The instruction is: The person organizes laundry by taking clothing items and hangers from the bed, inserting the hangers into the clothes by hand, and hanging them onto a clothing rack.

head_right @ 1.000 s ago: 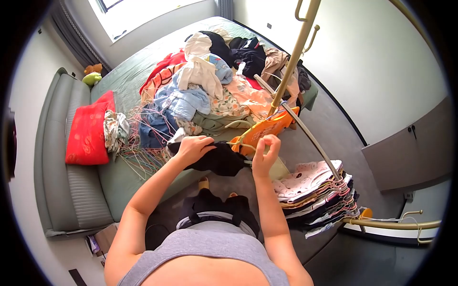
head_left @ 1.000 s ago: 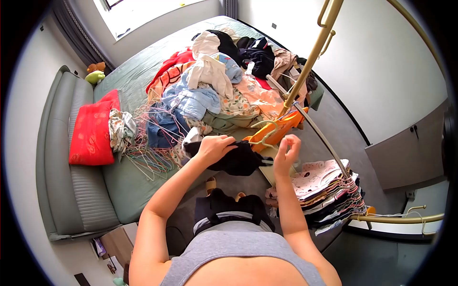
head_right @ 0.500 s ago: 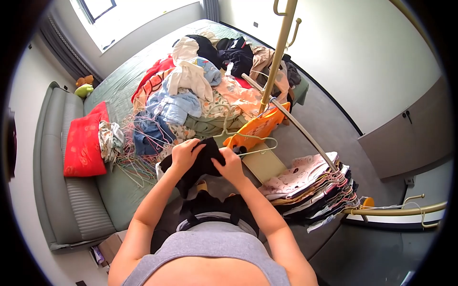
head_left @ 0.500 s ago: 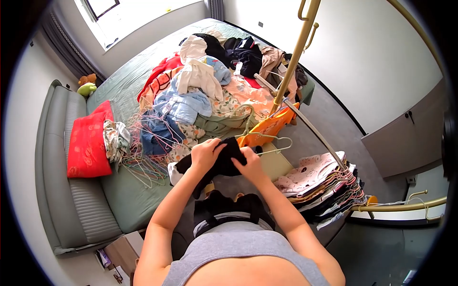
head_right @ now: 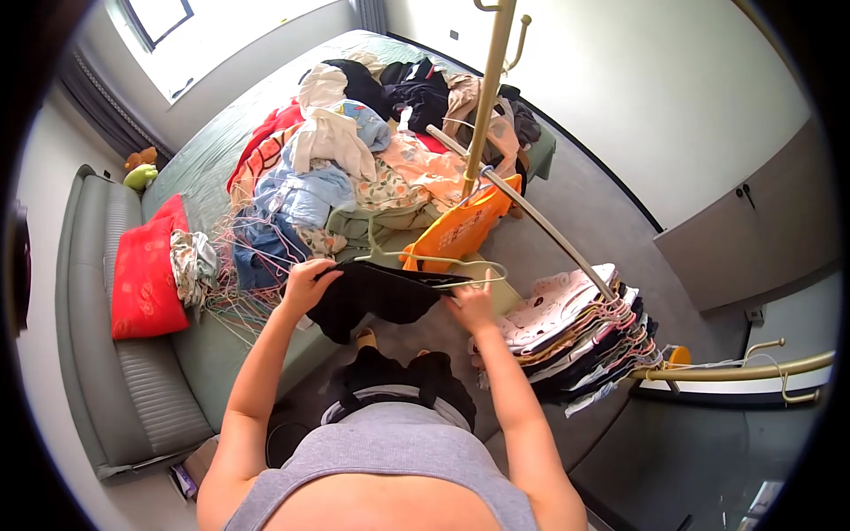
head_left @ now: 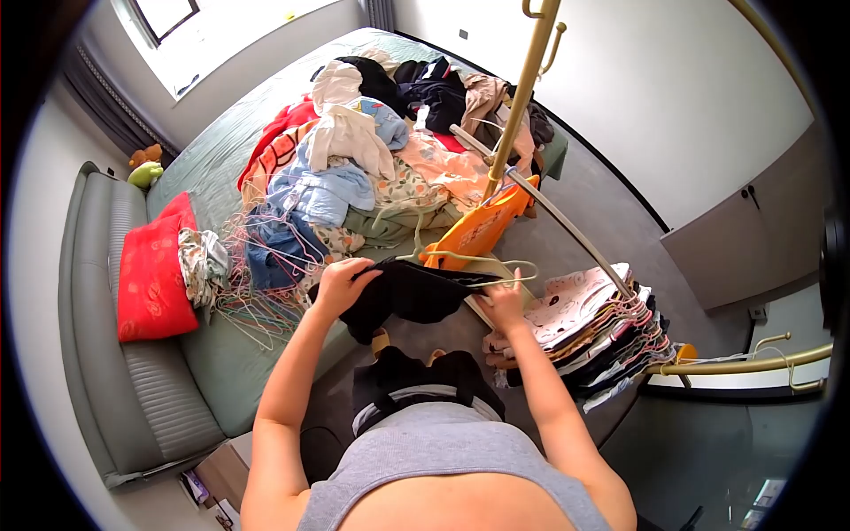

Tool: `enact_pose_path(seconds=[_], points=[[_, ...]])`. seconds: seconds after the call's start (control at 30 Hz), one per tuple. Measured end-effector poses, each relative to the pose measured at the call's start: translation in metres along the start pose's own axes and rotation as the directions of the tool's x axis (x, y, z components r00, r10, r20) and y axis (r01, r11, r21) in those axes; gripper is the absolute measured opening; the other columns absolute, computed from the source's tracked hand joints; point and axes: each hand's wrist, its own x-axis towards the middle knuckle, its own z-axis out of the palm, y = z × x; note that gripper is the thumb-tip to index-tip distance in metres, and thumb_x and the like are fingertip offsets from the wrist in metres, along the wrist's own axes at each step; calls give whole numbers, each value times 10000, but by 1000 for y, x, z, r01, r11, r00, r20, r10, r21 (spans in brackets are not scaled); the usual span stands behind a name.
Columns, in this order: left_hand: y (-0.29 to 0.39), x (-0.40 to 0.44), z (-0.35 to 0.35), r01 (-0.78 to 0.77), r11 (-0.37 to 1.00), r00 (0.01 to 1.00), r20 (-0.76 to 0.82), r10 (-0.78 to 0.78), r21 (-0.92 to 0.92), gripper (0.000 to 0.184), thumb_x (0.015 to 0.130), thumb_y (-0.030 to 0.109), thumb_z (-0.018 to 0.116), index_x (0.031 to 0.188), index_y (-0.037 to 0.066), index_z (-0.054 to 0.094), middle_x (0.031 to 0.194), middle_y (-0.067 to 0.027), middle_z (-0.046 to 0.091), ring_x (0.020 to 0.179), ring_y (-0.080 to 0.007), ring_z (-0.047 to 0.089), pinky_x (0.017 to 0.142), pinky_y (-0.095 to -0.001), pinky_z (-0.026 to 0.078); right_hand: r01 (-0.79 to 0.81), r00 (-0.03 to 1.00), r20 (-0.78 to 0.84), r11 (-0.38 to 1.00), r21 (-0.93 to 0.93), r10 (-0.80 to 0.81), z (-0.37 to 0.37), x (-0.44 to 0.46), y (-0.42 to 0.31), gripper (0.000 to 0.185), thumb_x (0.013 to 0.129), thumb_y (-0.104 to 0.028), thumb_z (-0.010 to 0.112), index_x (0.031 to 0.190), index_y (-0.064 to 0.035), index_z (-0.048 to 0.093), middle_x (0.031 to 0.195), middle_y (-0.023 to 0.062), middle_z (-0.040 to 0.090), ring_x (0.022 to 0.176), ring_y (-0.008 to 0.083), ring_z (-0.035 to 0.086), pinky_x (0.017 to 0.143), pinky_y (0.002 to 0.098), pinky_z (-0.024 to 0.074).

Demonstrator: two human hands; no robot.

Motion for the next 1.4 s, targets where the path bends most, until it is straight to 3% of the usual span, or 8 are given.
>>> enact_pose_path(seconds=[0.43, 0.57, 0.67, 0.77, 1.0, 1.1, 1.23, 1.4], points=[[-16, 10, 22, -294, 902, 937, 280, 208, 315, 163, 776, 240, 646, 861, 103, 628, 702, -52, 580, 588, -260, 576, 512, -347, 452, 197, 974, 52, 938, 284, -220, -97, 13, -25, 240, 624, -137, 688, 860, -169, 664, 1118, 17, 567, 1118, 209, 483, 1032, 511, 241], [-2, 21, 44, -299, 934, 939, 233, 253, 193, 154, 780, 213, 641, 865, 86, 624, 711, -67, 588, 614, -270, 585, 531, -356, 460, -103, 995, 44, 858, 503, 93, -91, 25, -48, 571, 643, -152, 724, 1173, -144, 510, 1145, 48, 553, 1083, 234, 509, 1009, 517, 251], [8, 31, 57, -316, 943, 921, 271, 278, 105, 125, 775, 175, 639, 829, 62, 628, 717, -90, 594, 636, -277, 592, 541, -366, 462, -93, 993, -17, 860, 502, 117, -75, 15, -26, 236, 690, -213, 738, 876, -97, 653, 669, 6, 593, 741, 195, 565, 937, 412, 334], [-13, 43, 67, -356, 933, 933, 85, 350, 61, 106, 769, 150, 636, 784, 45, 636, 714, -102, 597, 616, -288, 584, 544, -359, 463, -181, 949, -134, 840, 511, 286, -89, -9, -4, 158, 707, -225, 734, 701, -81, 669, 629, 19, 562, 693, 193, 522, 758, 318, 380], [-17, 70, 103, 93, 940, 935, 353, 31, -327, 330, 746, 80, 678, 1049, 32, 557, 884, -70, 596, 827, -161, 562, 777, -276, 441, -391, 785, -122, 639, 662, 607, -102, -70, 20, 152, 781, -176, 696, 780, -26, 668, 699, 14, 570, 716, 131, 527, 681, 250, 413], [-75, 68, 148, 346, 887, 868, 464, -179, -306, 322, 720, 73, 700, 1002, 24, 553, 803, -53, 592, 738, -132, 559, 723, -251, 451, -538, 570, 132, 247, 806, 811, -117, -84, 9, 160, 808, -157, 666, 801, 2, 668, 694, -12, 600, 663, 81, 529, 639, 228, 421], [-82, 56, 201, 14, 995, 994, 111, -25, 99, 351, 688, 39, 645, 1032, 29, 580, 866, -126, 620, 882, -277, 587, 812, -351, 469, -840, 517, 344, 389, 378, 784, -77, -117, 19, 242, 811, -255, 624, 847, -20, 670, 717, 101, 658, 671, 173, 625, 645, 297, 469], [-25, 71, 223, 128, 924, 887, 458, 56, -361, 216, 770, 60, 555, 975, 28, 612, 974, -143, 587, 902, -309, 574, 797, -361, 463, -847, 502, 235, 417, 330, 833, -36, -61, -24, 200, 826, -214, 578, 854, -31, 655, 653, 83, 630, 626, 194, 619, 600, 313, 466]])
